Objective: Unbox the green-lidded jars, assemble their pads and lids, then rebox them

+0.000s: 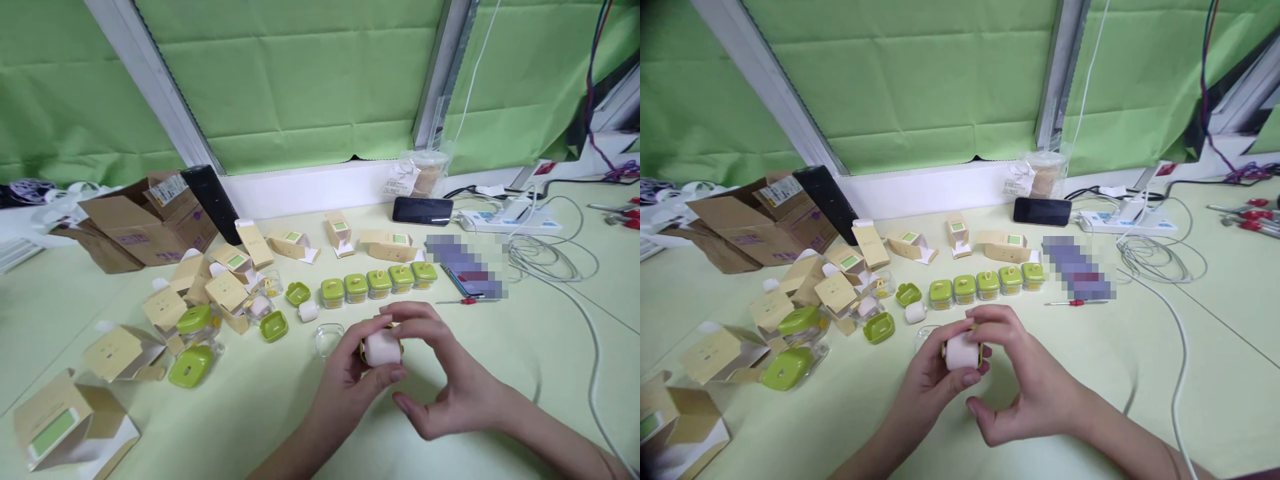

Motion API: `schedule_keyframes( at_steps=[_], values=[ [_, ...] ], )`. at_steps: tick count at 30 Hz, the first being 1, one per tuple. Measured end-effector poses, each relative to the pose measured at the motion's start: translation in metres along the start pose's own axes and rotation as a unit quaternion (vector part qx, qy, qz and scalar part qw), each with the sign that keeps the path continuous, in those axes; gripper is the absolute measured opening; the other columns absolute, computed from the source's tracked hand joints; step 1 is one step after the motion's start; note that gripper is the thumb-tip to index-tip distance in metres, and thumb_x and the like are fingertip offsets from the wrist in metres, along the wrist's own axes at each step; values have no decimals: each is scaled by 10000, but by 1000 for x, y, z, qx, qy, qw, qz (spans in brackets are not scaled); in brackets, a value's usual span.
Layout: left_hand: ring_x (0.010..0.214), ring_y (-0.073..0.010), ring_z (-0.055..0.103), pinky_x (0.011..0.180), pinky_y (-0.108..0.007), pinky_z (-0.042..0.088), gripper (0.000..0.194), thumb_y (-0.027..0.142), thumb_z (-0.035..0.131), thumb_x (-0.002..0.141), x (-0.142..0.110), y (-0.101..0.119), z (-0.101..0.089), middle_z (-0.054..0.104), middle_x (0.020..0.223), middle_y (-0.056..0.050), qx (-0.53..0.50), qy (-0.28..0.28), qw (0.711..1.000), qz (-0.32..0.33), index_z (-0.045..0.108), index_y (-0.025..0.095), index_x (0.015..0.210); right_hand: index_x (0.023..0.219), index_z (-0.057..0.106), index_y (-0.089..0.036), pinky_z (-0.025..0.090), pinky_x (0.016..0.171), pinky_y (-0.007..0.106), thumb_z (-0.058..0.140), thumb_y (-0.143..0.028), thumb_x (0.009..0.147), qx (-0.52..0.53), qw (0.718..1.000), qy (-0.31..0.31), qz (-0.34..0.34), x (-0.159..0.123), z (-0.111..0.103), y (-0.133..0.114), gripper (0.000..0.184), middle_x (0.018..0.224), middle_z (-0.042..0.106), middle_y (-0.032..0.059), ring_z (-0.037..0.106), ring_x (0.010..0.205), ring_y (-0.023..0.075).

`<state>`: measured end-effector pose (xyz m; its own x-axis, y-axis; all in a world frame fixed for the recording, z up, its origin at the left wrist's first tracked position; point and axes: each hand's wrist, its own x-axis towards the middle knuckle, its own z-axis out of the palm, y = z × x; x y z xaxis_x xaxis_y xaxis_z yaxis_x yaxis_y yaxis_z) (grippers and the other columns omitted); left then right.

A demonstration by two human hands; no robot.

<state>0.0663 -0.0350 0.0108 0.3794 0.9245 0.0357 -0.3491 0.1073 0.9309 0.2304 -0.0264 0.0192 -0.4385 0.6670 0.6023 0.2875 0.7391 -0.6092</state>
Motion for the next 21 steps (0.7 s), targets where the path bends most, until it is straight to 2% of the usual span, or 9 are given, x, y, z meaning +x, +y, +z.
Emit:
schedule_keyframes(
  at_steps=[3, 6, 8, 10, 12, 15, 21],
  values=[
    [778, -94, 538, 712, -237, 426, 537, 233, 702, 763, -4, -2, 3, 558, 937, 22, -57, -4, 998, -25, 355, 313, 1165, 1207, 409, -252, 492, 904, 397, 642, -88, 685, -46, 998, -47, -14, 0, 2, 1, 594, 1246, 417, 122, 475, 1176, 269],
    [724, -75, 510, 653, -202, 395, 589, 165, 700, 739, -7, -1, 2, 543, 868, 40, -55, -41, 997, -32, 301, 303, 1149, 1196, 435, -256, 521, 839, 351, 625, -90, 753, -62, 995, -71, -25, 0, -1, 1, 510, 1169, 481, 107, 539, 1083, 233],
    [785, -92, 515, 700, -222, 410, 613, 103, 678, 712, -7, 4, 0, 551, 938, 15, -14, -80, 996, -22, 314, 285, 1171, 1168, 452, -245, 525, 818, 325, 632, -103, 768, -49, 997, -54, -28, 0, -5, 1, 461, 1122, 509, 100, 555, 1052, 220],
    [832, -104, 533, 774, -259, 426, 617, 47, 596, 726, -6, 10, -3, 571, 955, 6, 38, -109, 993, -8, 301, 283, 1213, 1130, 471, -232, 523, 818, 311, 660, -104, 743, -37, 999, -11, -32, 1, -8, 1, 450, 1097, 520, 93, 563, 1037, 215],
    [858, -112, 562, 818, -281, 439, 586, 7, 534, 728, -5, 15, -6, 587, 965, 2, 109, -98, 989, 18, 332, 283, 1204, 1115, 484, -224, 522, 820, 310, 680, -99, 711, -36, 998, 24, -45, 0, -9, 1, 465, 1095, 522, 91, 567, 1030, 217],
    [902, -133, 596, 829, -281, 472, 534, -6, 546, 700, -3, 18, -7, 573, 1062, -18, 211, -54, 973, 76, 423, 267, 1142, 1134, 484, -219, 524, 820, 322, 680, -96, 698, -46, 997, 30, -52, -1, -9, 0, 494, 1114, 519, 100, 571, 1027, 225],
    [881, -148, 650, 786, -273, 531, 491, 30, 547, 727, -4, 10, -7, 628, 1015, -21, 283, -41, 948, 142, 426, 256, 1145, 1134, 478, -228, 542, 785, 364, 654, -95, 671, -86, 994, 32, -53, -3, -6, -3, 512, 1090, 531, 107, 579, 997, 248]
  ],
)
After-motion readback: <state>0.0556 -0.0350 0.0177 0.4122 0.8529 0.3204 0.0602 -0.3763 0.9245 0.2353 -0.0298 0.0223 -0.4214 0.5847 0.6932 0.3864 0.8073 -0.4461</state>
